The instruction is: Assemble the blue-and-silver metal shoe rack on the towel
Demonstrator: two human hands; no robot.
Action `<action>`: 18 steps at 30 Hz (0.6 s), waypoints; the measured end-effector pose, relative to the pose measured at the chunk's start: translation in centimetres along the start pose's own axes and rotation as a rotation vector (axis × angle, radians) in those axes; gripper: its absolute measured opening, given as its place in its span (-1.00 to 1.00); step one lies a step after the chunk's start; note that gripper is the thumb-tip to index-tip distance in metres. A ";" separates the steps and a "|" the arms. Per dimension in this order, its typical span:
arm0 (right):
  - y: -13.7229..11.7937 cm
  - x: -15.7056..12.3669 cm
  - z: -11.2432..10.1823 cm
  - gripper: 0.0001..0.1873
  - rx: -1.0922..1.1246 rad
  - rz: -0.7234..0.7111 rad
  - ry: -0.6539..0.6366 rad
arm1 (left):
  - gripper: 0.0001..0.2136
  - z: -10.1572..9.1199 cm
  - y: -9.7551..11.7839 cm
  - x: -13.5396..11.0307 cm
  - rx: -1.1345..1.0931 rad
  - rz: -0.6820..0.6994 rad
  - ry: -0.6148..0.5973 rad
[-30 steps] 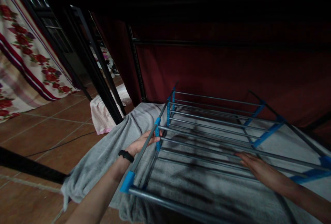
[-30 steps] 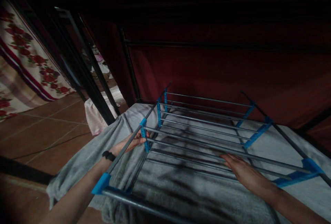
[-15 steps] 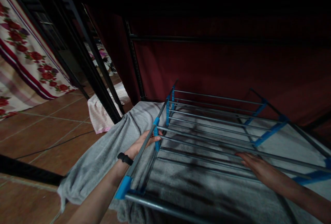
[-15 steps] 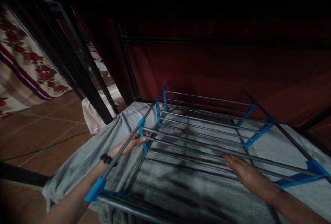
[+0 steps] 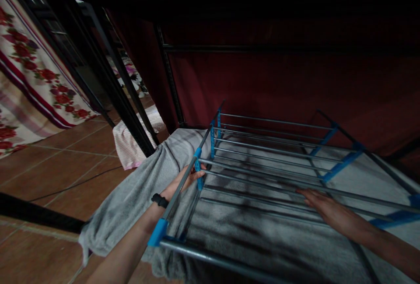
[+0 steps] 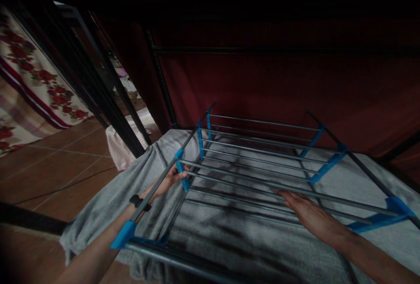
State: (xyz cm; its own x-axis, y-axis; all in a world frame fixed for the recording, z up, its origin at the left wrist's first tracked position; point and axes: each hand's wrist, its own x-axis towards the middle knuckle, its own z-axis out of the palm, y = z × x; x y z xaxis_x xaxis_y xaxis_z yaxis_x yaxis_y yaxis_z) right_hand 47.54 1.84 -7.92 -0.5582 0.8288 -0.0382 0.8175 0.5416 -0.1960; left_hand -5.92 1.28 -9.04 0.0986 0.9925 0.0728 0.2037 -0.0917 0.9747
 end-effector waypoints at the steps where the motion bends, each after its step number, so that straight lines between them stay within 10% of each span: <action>1: 0.0 0.0 0.0 -0.48 0.003 -0.007 0.000 | -0.65 0.0 0.1 0.0 0.003 -0.001 -0.004; 18: -3.5 0.4 -1.2 -0.54 0.012 0.003 0.087 | -0.66 1.6 -0.6 -0.6 -0.194 -0.012 0.101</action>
State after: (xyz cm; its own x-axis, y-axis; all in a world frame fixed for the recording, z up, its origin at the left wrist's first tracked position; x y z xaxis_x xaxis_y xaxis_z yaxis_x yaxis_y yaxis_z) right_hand 44.62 0.47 -6.12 -0.5411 0.8396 0.0469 0.8169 0.5381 -0.2075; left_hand -4.55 0.66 -9.97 -0.0026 0.9974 0.0725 0.0119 -0.0724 0.9973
